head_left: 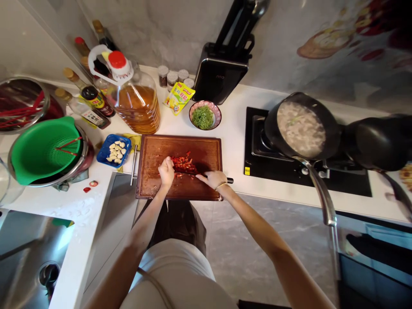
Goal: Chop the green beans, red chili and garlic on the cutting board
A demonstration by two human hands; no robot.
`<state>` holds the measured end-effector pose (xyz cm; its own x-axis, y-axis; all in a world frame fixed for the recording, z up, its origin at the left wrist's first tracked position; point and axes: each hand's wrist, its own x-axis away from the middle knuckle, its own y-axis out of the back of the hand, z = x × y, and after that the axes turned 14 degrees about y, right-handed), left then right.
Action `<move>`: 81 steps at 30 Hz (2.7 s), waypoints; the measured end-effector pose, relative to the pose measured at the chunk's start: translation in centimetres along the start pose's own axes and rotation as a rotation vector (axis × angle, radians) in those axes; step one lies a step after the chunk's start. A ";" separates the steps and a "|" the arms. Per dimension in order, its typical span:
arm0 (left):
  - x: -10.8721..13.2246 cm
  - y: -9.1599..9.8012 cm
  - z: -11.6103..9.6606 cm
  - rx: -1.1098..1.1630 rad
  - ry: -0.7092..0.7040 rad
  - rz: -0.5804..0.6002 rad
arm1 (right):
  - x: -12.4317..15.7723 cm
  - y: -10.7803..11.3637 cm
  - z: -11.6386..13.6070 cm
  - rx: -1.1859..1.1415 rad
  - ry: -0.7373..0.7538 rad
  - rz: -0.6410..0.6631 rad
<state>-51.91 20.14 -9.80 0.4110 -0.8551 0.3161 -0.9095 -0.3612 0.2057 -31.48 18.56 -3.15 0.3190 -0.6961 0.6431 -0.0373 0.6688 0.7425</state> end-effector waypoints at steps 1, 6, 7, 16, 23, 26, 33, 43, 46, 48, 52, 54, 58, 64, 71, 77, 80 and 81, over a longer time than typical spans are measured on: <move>0.0 -0.1 -0.2 -0.005 -0.007 -0.003 | -0.2 0.1 -0.1 -0.002 0.008 -0.003; -0.6 -0.1 -0.5 -0.007 -0.019 -0.064 | -1.1 1.0 -0.3 0.017 0.020 -0.029; -0.8 -0.1 -0.5 -0.012 -0.019 -0.075 | -1.3 1.3 -0.3 0.015 0.020 -0.014; -1.7 -0.7 -0.9 0.077 0.010 -0.123 | -3.5 3.5 -1.3 0.039 0.095 -0.036; -4.3 -1.3 -3.0 0.056 -0.053 -0.084 | -3.9 3.7 -1.7 -0.047 0.065 -0.097; -5.3 -1.9 -2.6 0.077 -0.019 -0.062 | -4.7 4.9 -1.9 -0.052 0.024 -0.066; -5.0 -1.6 -1.5 0.147 0.020 -0.074 | -5.0 4.1 -1.5 -0.074 0.053 -0.063; -7.0 -3.3 -5.0 0.033 -0.135 0.028 | -5.2 5.4 -3.7 -0.053 0.031 -0.163; -8.5 -4.5 -4.3 0.027 -0.086 0.062 | -6.5 6.5 -4.4 -0.090 0.004 -0.099; -9.2 -5.0 -3.5 0.020 -0.053 0.070 | -7.0 6.5 -4.4 -0.112 -0.007 -0.060; -9.5 -5.0 -2.7 0.061 -0.023 0.042 | -7.0 5.8 -4.2 -0.089 0.006 -0.079; -9.3 -5.0 -3.0 0.052 -0.052 0.050 | -6.9 5.5 -4.2 -0.083 0.000 -0.091; -9.1 -5.3 -4.0 -0.027 -0.148 0.055 | -6.9 5.8 -4.8 -0.127 0.003 -0.070; -8.9 -5.9 -3.3 -0.027 -0.105 0.001 | -7.5 6.8 -5.7 -0.074 0.015 -0.062; -9.5 -5.4 -3.3 -0.070 -0.107 0.020 | -6.5 5.5 -4.0 -0.121 -0.043 -0.105; -10.1 -5.6 -4.1 -0.160 -0.200 0.079 | -6.2 4.6 -3.4 -0.206 -0.088 -0.097; -10.5 -5.9 -4.4 -0.179 -0.227 0.084 | -6.0 4.4 -3.1 -0.225 -0.109 -0.111; -10.6 -6.0 -4.5 -0.196 -0.251 0.102 | -5.9 4.3 -2.9 -0.243 -0.117 -0.109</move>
<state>-50.54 33.06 -10.24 0.2681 -0.9569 0.1118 -0.9060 -0.2109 0.3669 -30.80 26.32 -4.32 0.1966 -0.7832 0.5898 0.2237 0.6215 0.7508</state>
